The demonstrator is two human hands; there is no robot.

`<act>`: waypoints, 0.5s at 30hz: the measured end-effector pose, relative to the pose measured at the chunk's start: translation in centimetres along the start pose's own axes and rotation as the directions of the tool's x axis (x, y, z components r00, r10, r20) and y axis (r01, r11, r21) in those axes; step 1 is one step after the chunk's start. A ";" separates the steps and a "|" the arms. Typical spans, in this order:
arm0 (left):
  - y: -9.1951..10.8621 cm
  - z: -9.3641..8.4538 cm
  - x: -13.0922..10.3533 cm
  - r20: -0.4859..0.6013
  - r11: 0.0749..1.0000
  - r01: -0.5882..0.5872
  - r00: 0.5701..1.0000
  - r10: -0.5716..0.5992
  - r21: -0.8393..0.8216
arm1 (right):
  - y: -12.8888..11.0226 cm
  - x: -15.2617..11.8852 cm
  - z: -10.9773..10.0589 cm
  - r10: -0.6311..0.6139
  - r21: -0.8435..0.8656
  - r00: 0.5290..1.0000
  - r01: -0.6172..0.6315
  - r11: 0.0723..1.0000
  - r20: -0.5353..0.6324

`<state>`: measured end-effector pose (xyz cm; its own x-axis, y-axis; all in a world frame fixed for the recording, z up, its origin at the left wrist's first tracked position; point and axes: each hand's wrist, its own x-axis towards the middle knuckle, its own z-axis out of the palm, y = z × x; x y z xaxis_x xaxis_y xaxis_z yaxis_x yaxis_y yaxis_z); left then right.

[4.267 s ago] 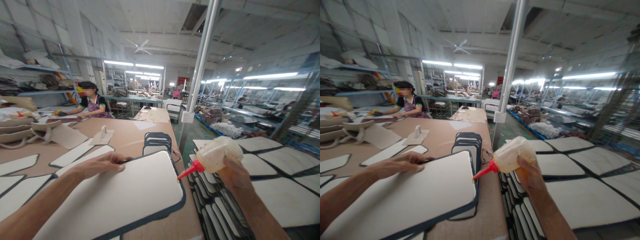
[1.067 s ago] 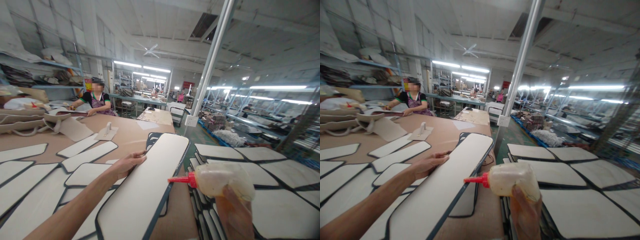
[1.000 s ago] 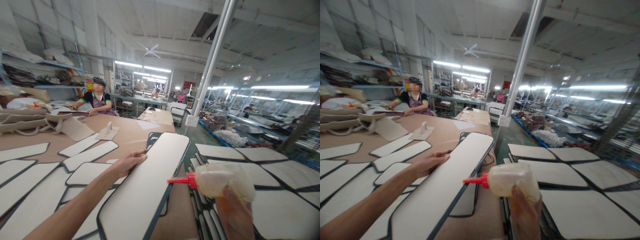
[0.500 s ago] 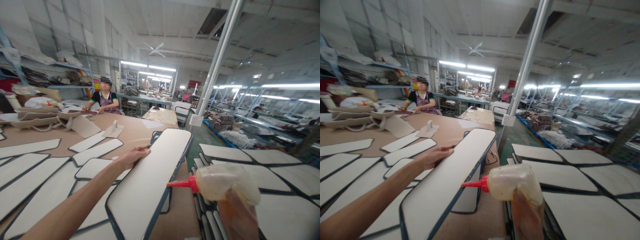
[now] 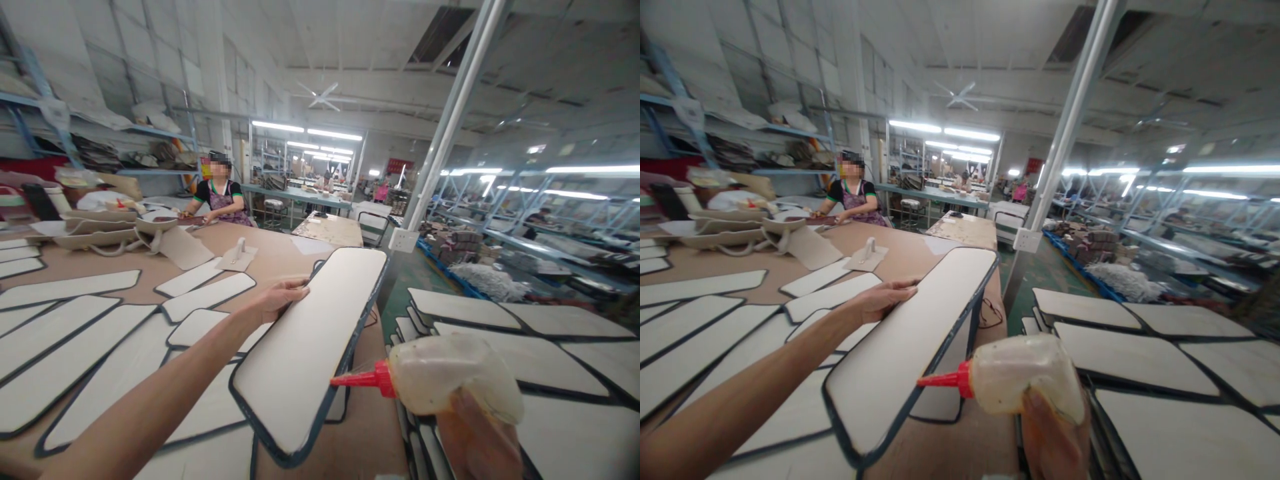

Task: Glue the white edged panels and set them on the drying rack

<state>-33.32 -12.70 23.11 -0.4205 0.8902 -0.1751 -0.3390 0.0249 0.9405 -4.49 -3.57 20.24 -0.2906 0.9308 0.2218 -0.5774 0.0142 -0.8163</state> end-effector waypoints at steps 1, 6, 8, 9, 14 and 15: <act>0.1 0.0 0.0 -0.004 1.000 0.000 1.000 0.000 0.001 | 0.0 -0.1 0.0 0.011 -0.011 1.000 -0.011 1.000 0.004; 0.8 0.0 0.0 -0.051 1.000 0.010 0.999 -0.010 0.007 | 0.3 -0.5 -0.2 0.056 -0.024 0.996 -0.055 0.998 0.062; 1.0 0.0 0.0 -0.060 1.000 0.007 0.998 -0.007 -0.001 | 0.6 -0.9 -0.5 0.073 -0.047 0.991 -0.068 0.997 0.116; 1.1 -0.1 0.0 -0.067 1.000 0.003 0.998 -0.004 -0.003 | 0.9 -1.2 -0.6 0.087 -0.068 0.987 -0.078 0.995 0.135; 1.4 -0.3 0.2 -0.102 0.999 -0.031 0.994 0.030 -0.012 | 1.8 -2.4 -1.1 0.086 -0.118 0.984 -0.068 0.991 0.159; 1.4 -0.4 0.2 -0.103 0.999 -0.037 0.994 0.035 -0.014 | 1.8 -2.3 -1.1 0.043 -0.127 0.989 -0.025 0.992 0.139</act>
<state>-34.19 -12.65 24.31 -0.5168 0.8388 -0.1713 -0.3348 -0.0139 0.9422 -4.03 -5.26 17.70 -0.4185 0.8705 0.2589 -0.4687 0.0372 -0.8826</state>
